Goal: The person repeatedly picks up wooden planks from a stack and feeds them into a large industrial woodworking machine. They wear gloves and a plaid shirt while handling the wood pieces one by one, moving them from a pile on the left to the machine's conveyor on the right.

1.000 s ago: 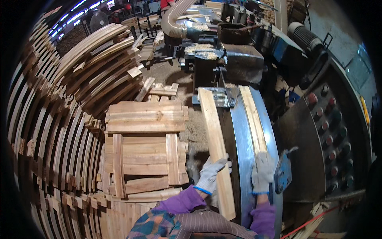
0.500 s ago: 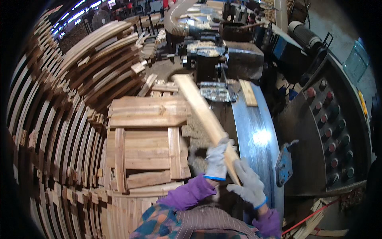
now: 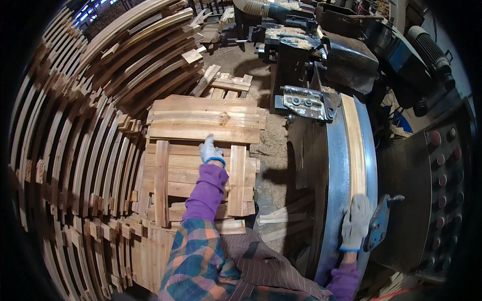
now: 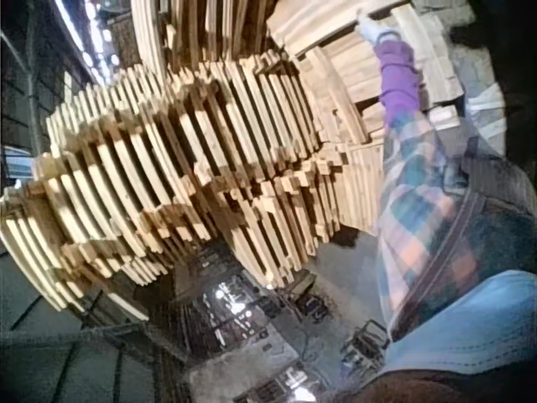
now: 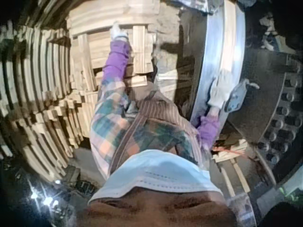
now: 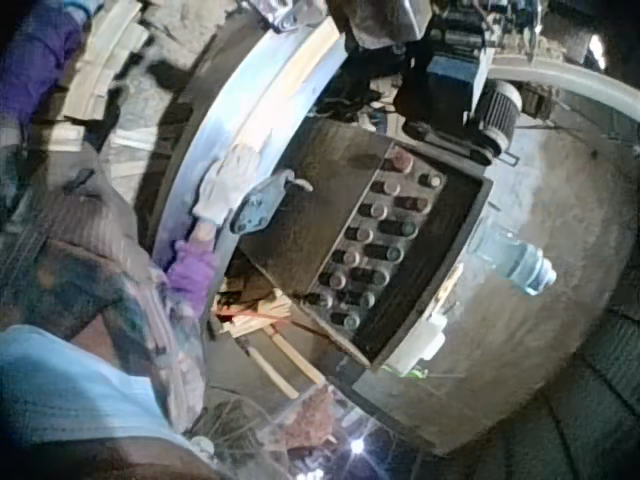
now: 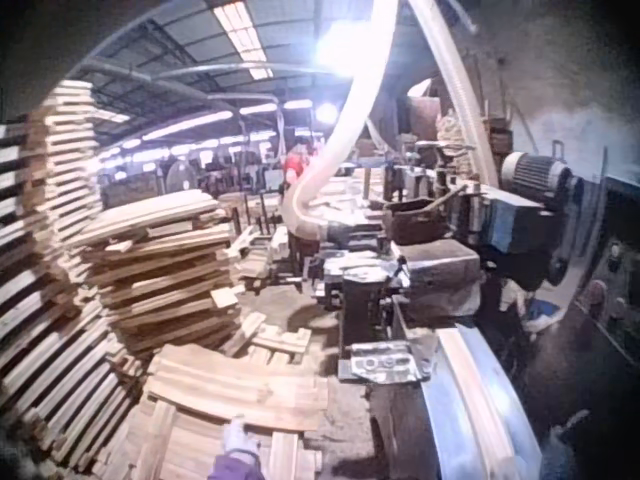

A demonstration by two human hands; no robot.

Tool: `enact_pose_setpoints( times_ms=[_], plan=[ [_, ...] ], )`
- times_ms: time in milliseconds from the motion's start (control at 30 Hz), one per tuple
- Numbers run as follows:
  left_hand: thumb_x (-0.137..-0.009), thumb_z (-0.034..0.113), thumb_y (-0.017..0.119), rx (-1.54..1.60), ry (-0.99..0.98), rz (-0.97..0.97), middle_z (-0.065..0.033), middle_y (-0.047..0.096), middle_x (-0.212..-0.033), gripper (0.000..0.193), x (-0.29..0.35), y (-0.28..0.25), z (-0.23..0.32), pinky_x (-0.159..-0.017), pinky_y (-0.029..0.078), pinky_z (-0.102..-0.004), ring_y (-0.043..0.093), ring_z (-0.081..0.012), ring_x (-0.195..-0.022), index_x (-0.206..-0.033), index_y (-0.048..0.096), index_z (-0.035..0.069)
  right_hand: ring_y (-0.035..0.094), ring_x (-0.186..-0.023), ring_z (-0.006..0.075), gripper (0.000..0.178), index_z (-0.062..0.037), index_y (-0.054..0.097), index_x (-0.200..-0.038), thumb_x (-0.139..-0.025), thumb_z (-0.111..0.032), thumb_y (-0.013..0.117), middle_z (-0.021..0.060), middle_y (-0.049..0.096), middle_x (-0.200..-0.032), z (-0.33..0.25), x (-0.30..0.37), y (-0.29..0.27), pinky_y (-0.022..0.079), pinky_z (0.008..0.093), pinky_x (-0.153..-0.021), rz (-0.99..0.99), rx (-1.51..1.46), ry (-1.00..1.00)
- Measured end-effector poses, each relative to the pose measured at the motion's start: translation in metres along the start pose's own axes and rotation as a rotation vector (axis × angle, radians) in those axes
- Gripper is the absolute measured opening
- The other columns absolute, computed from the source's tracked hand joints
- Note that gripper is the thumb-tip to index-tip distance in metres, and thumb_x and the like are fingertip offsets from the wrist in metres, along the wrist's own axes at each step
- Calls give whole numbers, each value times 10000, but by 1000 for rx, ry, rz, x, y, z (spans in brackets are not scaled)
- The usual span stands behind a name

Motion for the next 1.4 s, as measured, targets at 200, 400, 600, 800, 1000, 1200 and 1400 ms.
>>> enact_pose_setpoints(
  times_ms=[200, 400, 600, 800, 1000, 1200, 1400],
  plan=[
    [-799, 276, 783, 53, -68, -48, -194, 355, -1490, 715, -29, 9, 15, -845, 537, -590, 467, -375, -1248, -1391, 474, 20, 380, -1385, 346, 500, -98, 481, -1442, -970, -251, 540, 161, 430, -1496, -3, -13, -6, 253, 440, -1183, -90, -79, -62],
    [-797, 208, 720, 219, 45, -207, -174, 596, -1157, 483, 37, -55, 54, -931, 526, -486, 598, -351, -1035, -1201, 549, 6, 355, -1405, 337, 528, -94, 427, -1477, -983, -268, 494, 163, 412, -1508, -22, -30, 5, 223, 446, -1197, -79, 48, -90],
    [-791, 110, 681, 155, 77, -518, -242, 622, -1061, 511, 163, -58, 55, -859, 589, -455, 656, -331, -926, -1233, 482, -53, 413, -1369, 328, 521, -74, 475, -1436, -952, -243, 571, 165, 458, -1475, -12, -147, 53, 301, 409, -1169, 110, -104, -85],
    [-834, 151, 581, 281, -230, -857, -172, 645, -1101, 453, 269, -5, -17, -1014, 505, -394, 626, -271, -1079, -1251, 515, -15, 513, -1246, 403, 700, -30, 449, -1438, -860, -344, 686, 230, 486, -1416, -87, -61, -48, 414, 426, -1042, -103, -751, -358],
    [-1010, 170, 473, 1105, -1219, -1365, -93, 584, -1016, 455, 350, 23, -100, -697, 613, -422, 636, -192, -652, -1394, 374, -52, 502, -1229, 434, 761, 26, 437, -1414, -798, -325, 714, 279, 461, -1407, -51, 104, -95, 405, 436, -1030, -135, -656, 17],
    [-990, 70, 505, 227, -667, -823, -254, 598, -1146, 360, 373, 13, -57, -720, 616, -373, 677, -311, -784, -1337, 454, -9, 453, -1333, 360, 667, -11, 489, -1412, -781, -111, 681, 195, 483, -1448, -28, 180, -49, 340, 394, -1127, -2, -284, 281],
    [-982, 119, 558, 381, -679, -759, -214, 619, -844, 293, 314, 10, -25, -523, 574, -280, 555, -187, -468, -1245, 508, 0, 421, -1345, 357, 472, -47, 563, -1334, -873, -146, 594, 155, 531, -1382, 11, -31, 14, 320, 445, -1145, 98, -184, 40]
  ],
)
Point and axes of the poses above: each hand's wrist, its own x-axis away from the middle knuckle, its own y-axis out of the palm, z = x × y, the point moved 1 cm from there along -x, towards the middle knuckle
